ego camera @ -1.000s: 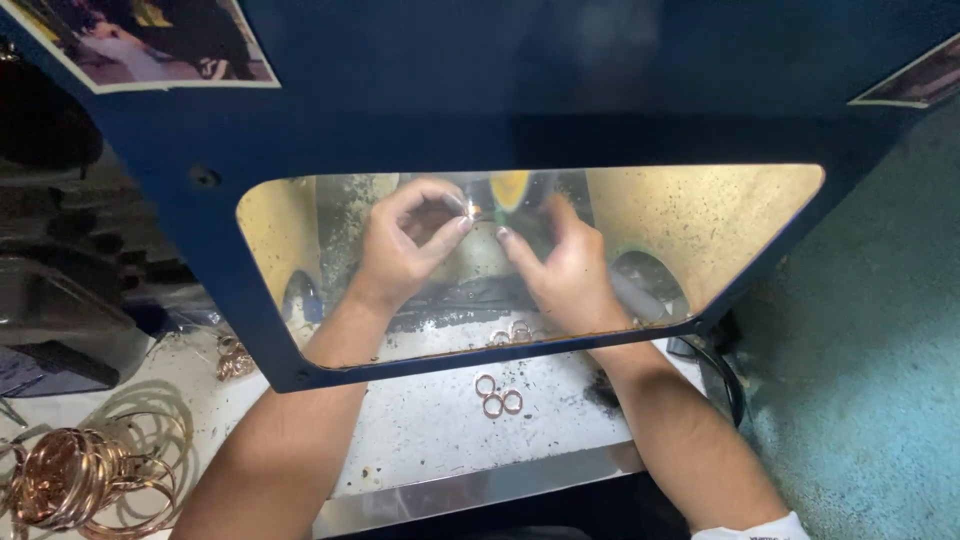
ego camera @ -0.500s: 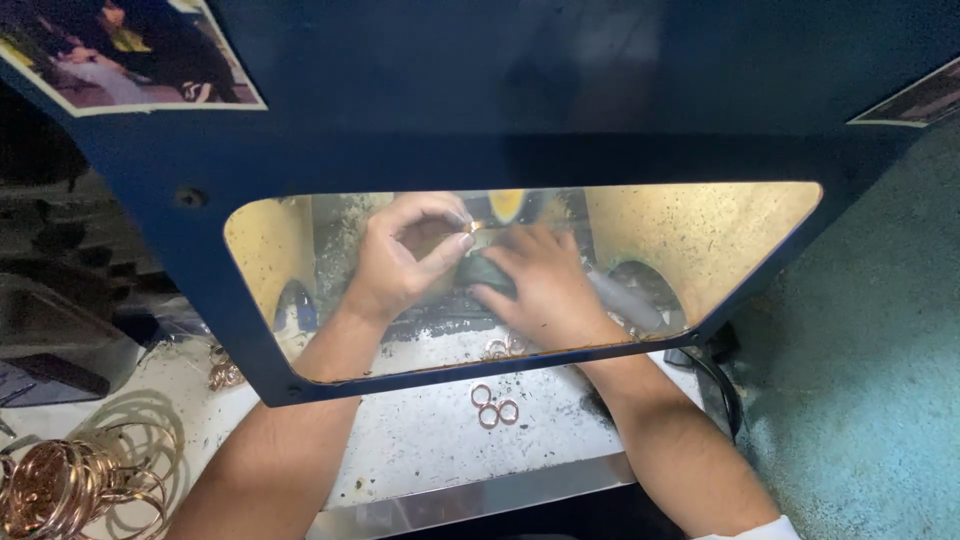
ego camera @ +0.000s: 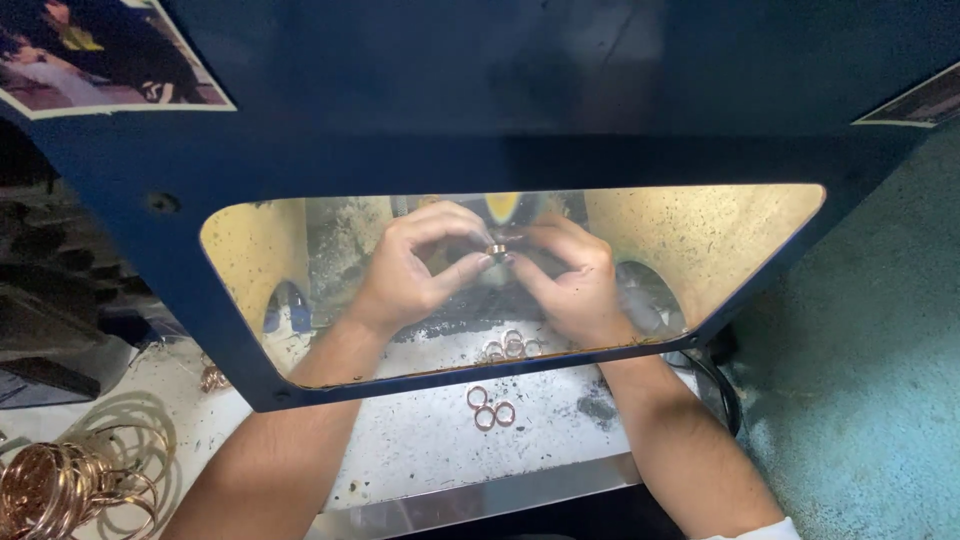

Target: The person holds small copper rings one at a time against a rotating polishing wheel inside a blue enclosure. They rotate each ring by hand to polish its surface, then place it on the workbench. The process is repeated for several rings.

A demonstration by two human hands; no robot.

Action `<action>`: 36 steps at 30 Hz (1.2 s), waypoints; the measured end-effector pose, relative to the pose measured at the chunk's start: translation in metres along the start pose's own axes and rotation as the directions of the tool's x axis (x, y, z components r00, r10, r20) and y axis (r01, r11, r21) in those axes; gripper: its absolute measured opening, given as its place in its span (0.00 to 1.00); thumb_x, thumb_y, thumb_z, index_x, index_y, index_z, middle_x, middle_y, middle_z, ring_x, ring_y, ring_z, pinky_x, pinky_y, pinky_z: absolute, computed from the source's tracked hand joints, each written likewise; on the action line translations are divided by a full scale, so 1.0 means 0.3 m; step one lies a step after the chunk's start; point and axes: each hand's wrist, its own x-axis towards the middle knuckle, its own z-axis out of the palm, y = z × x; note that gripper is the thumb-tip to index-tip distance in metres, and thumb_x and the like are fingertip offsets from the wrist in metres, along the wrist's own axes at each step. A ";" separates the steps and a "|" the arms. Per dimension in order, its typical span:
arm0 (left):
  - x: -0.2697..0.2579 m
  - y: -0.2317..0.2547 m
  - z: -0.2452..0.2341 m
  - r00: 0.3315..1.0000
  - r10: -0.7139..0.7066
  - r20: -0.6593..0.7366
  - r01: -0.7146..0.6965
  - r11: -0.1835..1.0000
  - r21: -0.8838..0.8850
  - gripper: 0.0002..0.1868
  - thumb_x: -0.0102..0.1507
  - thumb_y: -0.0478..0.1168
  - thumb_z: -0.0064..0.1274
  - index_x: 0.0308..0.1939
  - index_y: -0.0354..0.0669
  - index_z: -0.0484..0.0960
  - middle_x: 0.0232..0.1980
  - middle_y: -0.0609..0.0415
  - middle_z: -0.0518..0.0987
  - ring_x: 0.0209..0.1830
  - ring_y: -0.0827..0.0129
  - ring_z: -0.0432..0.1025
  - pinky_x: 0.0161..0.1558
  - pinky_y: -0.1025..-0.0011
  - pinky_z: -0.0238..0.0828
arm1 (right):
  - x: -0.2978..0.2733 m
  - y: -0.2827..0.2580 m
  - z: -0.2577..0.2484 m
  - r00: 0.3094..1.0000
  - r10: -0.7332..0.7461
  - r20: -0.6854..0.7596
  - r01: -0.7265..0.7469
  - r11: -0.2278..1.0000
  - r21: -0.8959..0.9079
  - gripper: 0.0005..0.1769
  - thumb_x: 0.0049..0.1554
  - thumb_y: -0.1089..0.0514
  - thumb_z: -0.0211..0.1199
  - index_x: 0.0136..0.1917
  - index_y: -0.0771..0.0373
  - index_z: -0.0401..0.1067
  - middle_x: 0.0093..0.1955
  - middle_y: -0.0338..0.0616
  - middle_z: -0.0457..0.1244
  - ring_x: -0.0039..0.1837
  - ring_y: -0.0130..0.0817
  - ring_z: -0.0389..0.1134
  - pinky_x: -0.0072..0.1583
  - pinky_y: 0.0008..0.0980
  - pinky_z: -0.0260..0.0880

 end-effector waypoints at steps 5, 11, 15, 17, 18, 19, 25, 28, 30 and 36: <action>0.003 0.001 0.047 0.964 -0.254 -0.079 0.252 0.967 -0.038 0.07 0.62 0.37 0.63 0.43 0.41 0.87 0.41 0.48 0.86 0.45 0.63 0.81 0.51 0.62 0.80 | -0.007 0.015 -0.015 0.996 0.086 -0.040 -0.084 0.995 0.049 0.07 0.57 0.57 0.71 0.47 0.62 0.80 0.41 0.48 0.72 0.47 0.41 0.76 0.49 0.40 0.75; -0.001 -0.014 0.126 0.847 -0.518 -0.120 0.478 0.841 -0.254 0.10 0.66 0.41 0.58 0.46 0.41 0.88 0.39 0.49 0.87 0.41 0.67 0.80 0.50 0.62 0.81 | -0.009 0.011 -0.008 0.979 0.187 -0.084 -0.182 0.981 0.066 0.07 0.56 0.59 0.72 0.45 0.65 0.79 0.39 0.50 0.72 0.46 0.40 0.76 0.47 0.39 0.76; 0.005 -0.032 0.126 0.807 -0.576 -0.131 0.520 0.797 -0.307 0.13 0.65 0.44 0.59 0.47 0.38 0.87 0.38 0.48 0.86 0.41 0.65 0.81 0.52 0.60 0.79 | 0.015 -0.028 0.008 0.975 0.194 -0.105 -0.192 0.981 0.027 0.05 0.56 0.61 0.70 0.42 0.65 0.79 0.36 0.49 0.70 0.43 0.37 0.74 0.45 0.37 0.74; 0.004 -0.023 0.123 0.801 -0.582 -0.139 0.522 0.794 -0.313 0.14 0.65 0.44 0.59 0.47 0.37 0.87 0.38 0.48 0.86 0.41 0.65 0.81 0.52 0.60 0.79 | 0.012 -0.023 0.015 0.975 0.198 -0.105 -0.197 0.980 0.025 0.05 0.56 0.61 0.70 0.43 0.65 0.79 0.36 0.48 0.70 0.42 0.36 0.74 0.45 0.36 0.74; 0.009 -0.016 0.120 0.800 -0.582 -0.145 0.521 0.793 -0.315 0.14 0.65 0.44 0.59 0.47 0.37 0.87 0.37 0.48 0.86 0.41 0.65 0.81 0.52 0.59 0.79 | 0.014 -0.021 0.017 0.974 0.199 -0.110 -0.197 0.980 0.022 0.04 0.56 0.61 0.70 0.43 0.64 0.79 0.35 0.48 0.70 0.42 0.36 0.74 0.45 0.36 0.74; 0.009 -0.018 0.116 0.801 -0.581 -0.146 0.520 0.794 -0.314 0.14 0.65 0.44 0.59 0.47 0.37 0.87 0.37 0.48 0.86 0.41 0.65 0.81 0.52 0.59 0.79 | 0.020 -0.031 0.017 0.974 0.197 -0.111 -0.196 0.980 0.023 0.04 0.56 0.61 0.70 0.43 0.64 0.79 0.35 0.48 0.70 0.42 0.36 0.74 0.45 0.36 0.74; 0.006 -0.024 0.113 0.793 -0.585 -0.173 0.527 0.800 -0.287 0.11 0.65 0.41 0.59 0.46 0.38 0.86 0.38 0.49 0.85 0.42 0.67 0.79 0.54 0.60 0.77 | 0.020 -0.037 0.027 0.976 0.176 -0.124 -0.179 0.984 -0.012 0.05 0.57 0.61 0.71 0.42 0.64 0.79 0.34 0.46 0.69 0.40 0.34 0.73 0.43 0.34 0.74; -0.004 -0.025 0.112 0.812 -0.563 -0.153 0.514 0.815 -0.267 0.09 0.65 0.42 0.58 0.44 0.41 0.88 0.37 0.50 0.86 0.42 0.66 0.80 0.54 0.60 0.76 | 0.012 -0.018 0.031 0.981 0.145 -0.132 -0.149 0.989 -0.022 0.04 0.57 0.62 0.71 0.41 0.63 0.78 0.35 0.45 0.70 0.41 0.33 0.73 0.44 0.33 0.73; -0.002 -0.041 0.113 0.817 -0.542 -0.197 0.502 0.836 -0.222 0.09 0.64 0.40 0.60 0.44 0.40 0.88 0.36 0.51 0.84 0.43 0.71 0.76 0.53 0.61 0.75 | 0.005 0.025 0.038 0.981 0.142 -0.129 -0.147 0.989 -0.025 0.03 0.56 0.64 0.70 0.41 0.64 0.78 0.35 0.47 0.70 0.41 0.38 0.74 0.44 0.35 0.74; 0.005 -0.016 0.099 0.807 -0.558 -0.194 0.516 0.825 -0.230 0.09 0.64 0.42 0.58 0.42 0.43 0.88 0.34 0.54 0.85 0.40 0.71 0.77 0.53 0.64 0.75 | 0.005 0.018 0.052 0.980 0.141 -0.140 -0.146 0.989 -0.028 0.03 0.57 0.63 0.70 0.41 0.63 0.78 0.35 0.45 0.70 0.41 0.36 0.74 0.44 0.35 0.75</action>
